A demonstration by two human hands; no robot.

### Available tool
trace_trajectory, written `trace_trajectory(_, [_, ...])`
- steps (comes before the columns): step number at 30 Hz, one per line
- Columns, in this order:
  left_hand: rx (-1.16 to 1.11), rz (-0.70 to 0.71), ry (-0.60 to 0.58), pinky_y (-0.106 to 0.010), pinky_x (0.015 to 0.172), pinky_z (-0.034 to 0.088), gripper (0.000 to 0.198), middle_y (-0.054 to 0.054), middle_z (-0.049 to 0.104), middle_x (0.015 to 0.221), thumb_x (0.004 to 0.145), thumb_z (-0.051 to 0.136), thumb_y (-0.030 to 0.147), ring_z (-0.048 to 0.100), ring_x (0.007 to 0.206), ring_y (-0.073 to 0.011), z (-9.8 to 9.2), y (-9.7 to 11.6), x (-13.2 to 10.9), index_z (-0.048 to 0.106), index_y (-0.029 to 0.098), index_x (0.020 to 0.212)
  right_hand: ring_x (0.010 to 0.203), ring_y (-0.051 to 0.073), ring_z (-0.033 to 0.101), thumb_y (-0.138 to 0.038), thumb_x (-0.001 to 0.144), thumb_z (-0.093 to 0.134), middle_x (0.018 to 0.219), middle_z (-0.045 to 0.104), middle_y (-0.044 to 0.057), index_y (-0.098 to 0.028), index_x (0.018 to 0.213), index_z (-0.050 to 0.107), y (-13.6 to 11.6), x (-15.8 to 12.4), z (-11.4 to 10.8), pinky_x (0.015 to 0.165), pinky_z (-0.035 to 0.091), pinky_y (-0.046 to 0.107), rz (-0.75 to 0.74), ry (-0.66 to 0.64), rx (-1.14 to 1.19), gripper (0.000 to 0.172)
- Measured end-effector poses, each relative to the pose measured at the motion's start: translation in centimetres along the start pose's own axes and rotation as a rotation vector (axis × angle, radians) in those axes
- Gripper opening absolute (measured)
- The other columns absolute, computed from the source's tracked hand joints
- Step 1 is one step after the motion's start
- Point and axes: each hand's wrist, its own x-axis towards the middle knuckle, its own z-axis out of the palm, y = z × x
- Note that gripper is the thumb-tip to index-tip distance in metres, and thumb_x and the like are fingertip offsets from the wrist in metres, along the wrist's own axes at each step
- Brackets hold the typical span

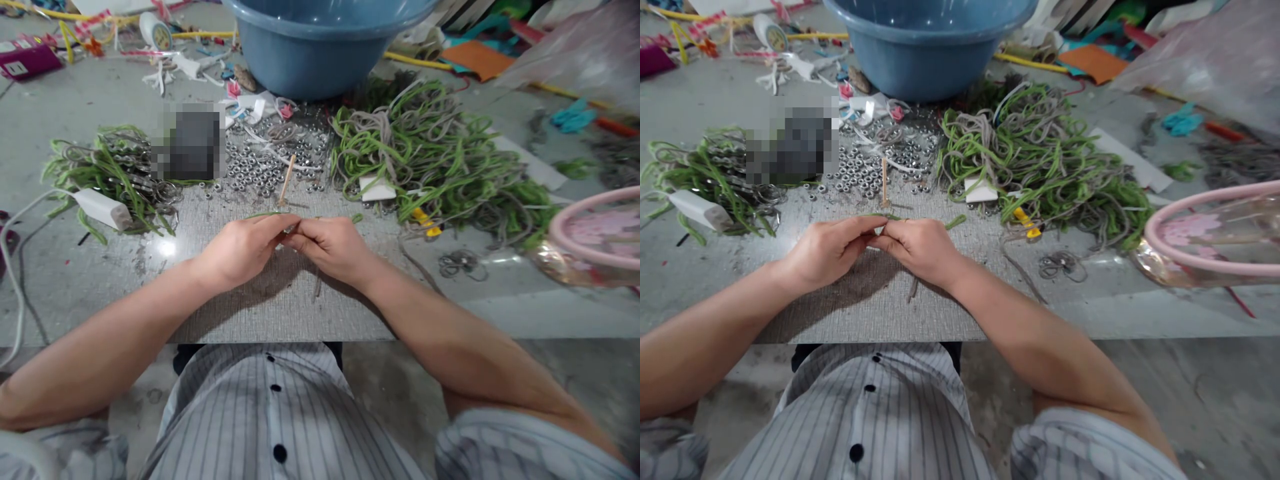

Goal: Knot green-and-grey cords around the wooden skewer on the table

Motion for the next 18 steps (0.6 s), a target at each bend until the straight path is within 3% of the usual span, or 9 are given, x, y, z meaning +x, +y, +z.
trace_trajectory(11, [0.029, -0.013, 0.104, -0.021, 0.063, 0.047, 0.020, -0.003, 0.069, 0.081, 0.094, 0.047, 0.019, 0.063, 0.070, -0.0110, 0.1, -1.1, 0.2, 0.067, 0.016, 0.092, 0.074, 0.016, 0.059, -0.034, 0.094, 0.044, 0.082, 0.068, 0.004, -0.020, 0.086, 0.063, 0.1, 0.0, 0.0, 0.068, 0.042, 0.028, -0.001, 0.009, 0.054, 0.024])
trace_trajectory(18, [0.079, 0.002, 0.066, -0.021, 0.063, 0.046, 0.022, -0.003, 0.067, 0.077, 0.095, 0.046, 0.023, 0.062, 0.069, -0.0112, 0.4, -1.5, 0.3, 0.066, 0.016, 0.087, 0.072, 0.016, 0.061, -0.030, 0.090, 0.053, 0.082, 0.071, 0.004, -0.020, 0.083, 0.070, 0.1, 0.0, -0.1, 0.068, 0.044, 0.029, -0.006, 0.082, 0.017, 0.020])
